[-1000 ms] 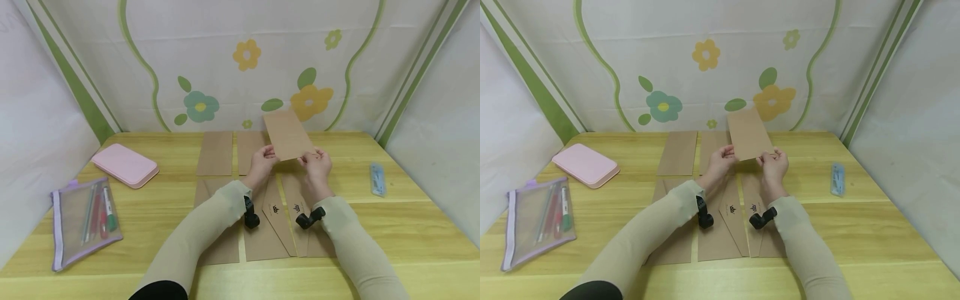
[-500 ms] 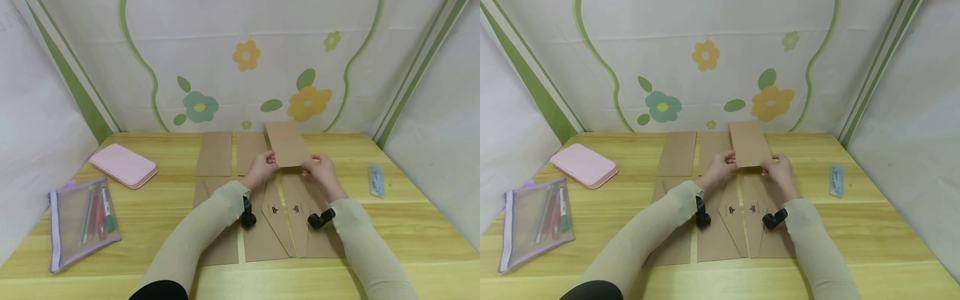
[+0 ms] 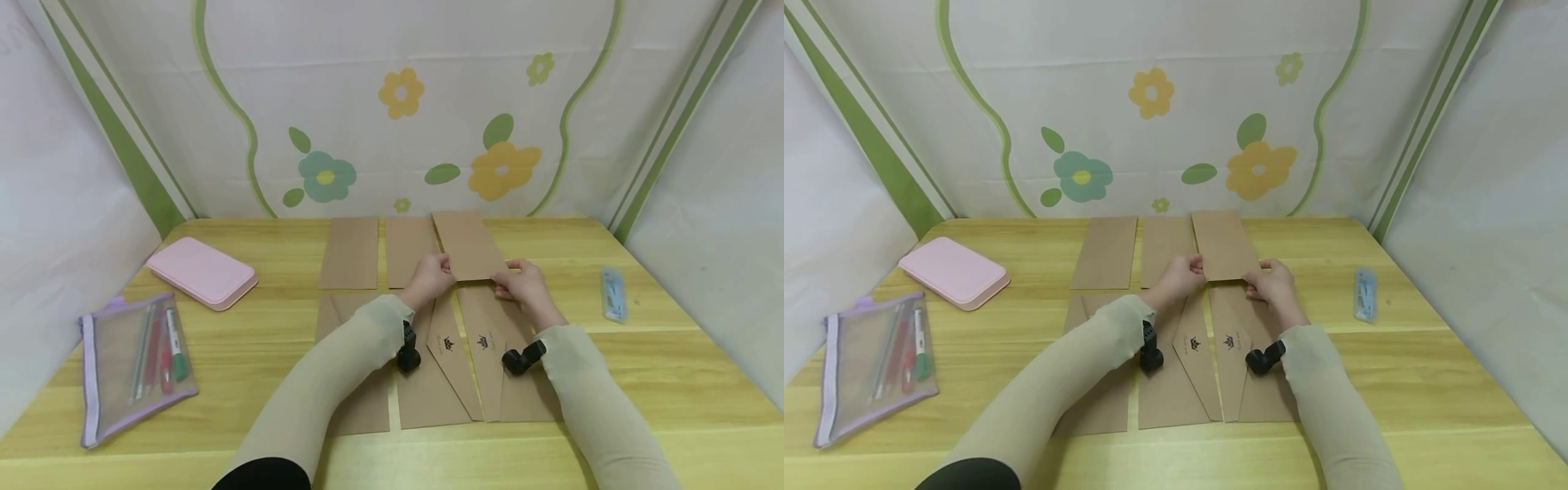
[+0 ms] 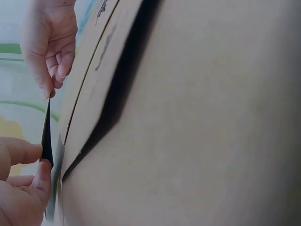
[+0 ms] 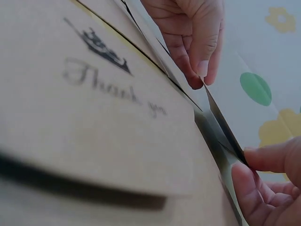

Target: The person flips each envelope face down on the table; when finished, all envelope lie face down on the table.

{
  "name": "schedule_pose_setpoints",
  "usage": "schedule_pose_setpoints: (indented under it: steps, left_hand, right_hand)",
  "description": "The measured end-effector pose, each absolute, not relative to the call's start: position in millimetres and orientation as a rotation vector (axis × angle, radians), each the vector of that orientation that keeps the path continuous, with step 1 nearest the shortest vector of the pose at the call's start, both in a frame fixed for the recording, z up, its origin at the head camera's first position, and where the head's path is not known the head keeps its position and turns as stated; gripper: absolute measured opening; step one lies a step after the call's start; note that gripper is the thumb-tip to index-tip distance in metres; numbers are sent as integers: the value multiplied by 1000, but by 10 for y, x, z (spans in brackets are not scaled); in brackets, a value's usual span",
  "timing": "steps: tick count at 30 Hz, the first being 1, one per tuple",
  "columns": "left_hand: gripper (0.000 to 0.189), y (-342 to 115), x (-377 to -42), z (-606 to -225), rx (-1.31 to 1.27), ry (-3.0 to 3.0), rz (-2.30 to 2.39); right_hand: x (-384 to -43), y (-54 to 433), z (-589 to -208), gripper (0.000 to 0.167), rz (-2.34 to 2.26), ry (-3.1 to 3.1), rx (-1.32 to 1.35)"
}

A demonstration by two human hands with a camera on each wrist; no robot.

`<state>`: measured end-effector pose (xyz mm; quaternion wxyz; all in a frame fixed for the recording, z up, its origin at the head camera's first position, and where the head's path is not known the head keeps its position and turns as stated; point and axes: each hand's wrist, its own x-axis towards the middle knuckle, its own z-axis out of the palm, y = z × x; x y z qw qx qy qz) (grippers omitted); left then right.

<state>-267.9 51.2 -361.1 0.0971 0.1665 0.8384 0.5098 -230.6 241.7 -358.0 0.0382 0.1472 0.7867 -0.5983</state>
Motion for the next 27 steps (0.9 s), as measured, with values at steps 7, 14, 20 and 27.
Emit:
schedule_pose_setpoints:
  steps: [7, 14, 20, 27]
  left_hand:
    - [40, 545, -2700, -3631, 361, 2444, 1486]
    - [27, 572, -2715, -3649, 407, 2573, 1331]
    - [37, 579, -2716, -3660, 398, 2612, 1305]
    - [9, 585, -2705, -3652, 337, 2585, 1336]
  right_hand:
    - [-2291, 2431, -3604, 53, -1793, 2444, 448]
    - [-2301, 2423, -3626, 51, -1791, 2436, 474]
    - [-2299, 2410, -3617, 51, -1812, 2413, 485]
    - [-2295, 2408, -3631, 63, -1895, 2370, 485]
